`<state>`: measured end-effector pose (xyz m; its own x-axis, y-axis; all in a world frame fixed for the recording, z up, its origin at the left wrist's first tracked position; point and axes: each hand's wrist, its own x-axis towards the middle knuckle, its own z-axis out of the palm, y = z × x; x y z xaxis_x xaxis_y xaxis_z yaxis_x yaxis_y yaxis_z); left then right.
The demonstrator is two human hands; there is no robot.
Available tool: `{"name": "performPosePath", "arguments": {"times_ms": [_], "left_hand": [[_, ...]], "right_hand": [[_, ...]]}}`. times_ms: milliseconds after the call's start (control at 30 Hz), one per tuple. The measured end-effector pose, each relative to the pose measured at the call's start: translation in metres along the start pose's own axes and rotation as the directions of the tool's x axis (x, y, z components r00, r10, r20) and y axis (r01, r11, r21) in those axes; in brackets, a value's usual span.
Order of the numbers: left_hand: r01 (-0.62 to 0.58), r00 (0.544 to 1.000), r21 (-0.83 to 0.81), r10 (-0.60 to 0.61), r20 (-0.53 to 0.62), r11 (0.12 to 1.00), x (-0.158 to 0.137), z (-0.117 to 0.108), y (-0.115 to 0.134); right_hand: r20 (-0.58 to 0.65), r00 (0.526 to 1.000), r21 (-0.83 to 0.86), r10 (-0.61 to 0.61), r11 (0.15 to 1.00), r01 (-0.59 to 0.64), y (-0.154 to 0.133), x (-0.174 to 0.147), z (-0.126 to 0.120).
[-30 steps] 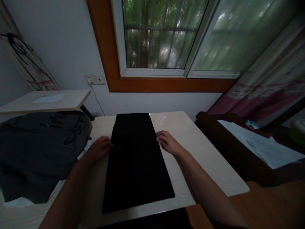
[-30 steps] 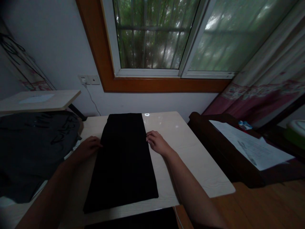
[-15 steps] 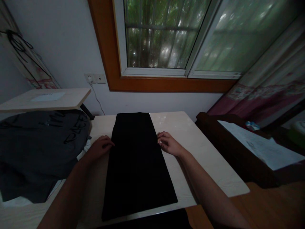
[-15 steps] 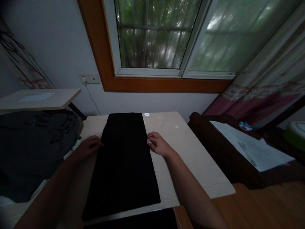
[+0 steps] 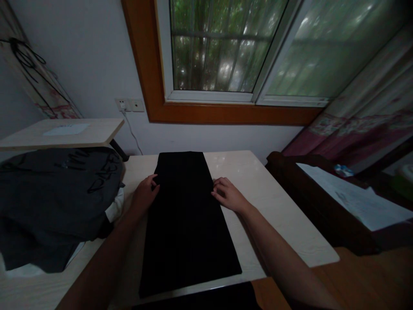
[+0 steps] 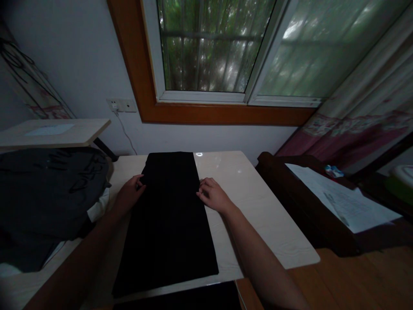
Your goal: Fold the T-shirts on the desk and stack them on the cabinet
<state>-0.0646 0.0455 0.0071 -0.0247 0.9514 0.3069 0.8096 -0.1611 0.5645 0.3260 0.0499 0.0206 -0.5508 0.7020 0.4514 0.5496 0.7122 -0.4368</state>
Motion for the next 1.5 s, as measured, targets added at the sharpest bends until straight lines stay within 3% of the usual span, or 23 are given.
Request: {"name": "performPosePath", "arguments": {"times_ms": [300,467,700,900,1000,1133,1233,1367,1500], "left_hand": [[-0.055,0.995,-0.057,0.05,-0.081,0.997,-0.002,-0.011,0.002],[-0.066,0.998,-0.032,0.066,-0.011,0.997,-0.007,-0.012,0.001],[-0.004,1.0,-0.09,0.003,-0.022,0.996,-0.013,-0.013,0.006],[-0.04,0.989,-0.137,0.058,0.133,0.99,-0.016,-0.018,0.005],[-0.088,0.965,-0.182,0.129,0.228,0.979,-0.015,-0.025,0.001],[-0.168,0.937,-0.266,0.238,0.255,0.949,-0.012,-0.038,-0.003],[-0.183,0.888,-0.347,0.306,0.344,0.92,-0.01,-0.043,-0.005],[-0.117,0.835,-0.318,0.266,0.481,0.941,-0.011,-0.042,-0.009],[-0.092,0.822,-0.293,0.238,0.517,0.952,-0.013,-0.041,-0.013]], "right_hand": [[0.033,0.999,0.008,-0.016,1.0,0.015,0.002,-0.001,0.0],[0.05,0.999,0.001,-0.011,1.0,0.01,0.002,-0.002,-0.002],[0.06,0.998,-0.006,-0.017,1.0,0.018,-0.003,-0.001,-0.005],[0.047,0.998,-0.043,-0.045,0.998,0.047,-0.012,0.0,-0.007],[0.038,0.997,-0.049,-0.073,0.996,0.075,-0.017,0.001,-0.007],[0.098,0.989,-0.028,-0.106,0.994,0.109,-0.021,0.003,-0.002],[0.135,0.984,0.003,-0.121,0.993,0.121,-0.022,0.005,0.001],[0.136,0.98,0.028,-0.144,0.99,0.141,-0.023,0.006,0.002],[0.148,0.974,0.002,-0.171,0.985,0.172,-0.023,0.005,0.004]]}}
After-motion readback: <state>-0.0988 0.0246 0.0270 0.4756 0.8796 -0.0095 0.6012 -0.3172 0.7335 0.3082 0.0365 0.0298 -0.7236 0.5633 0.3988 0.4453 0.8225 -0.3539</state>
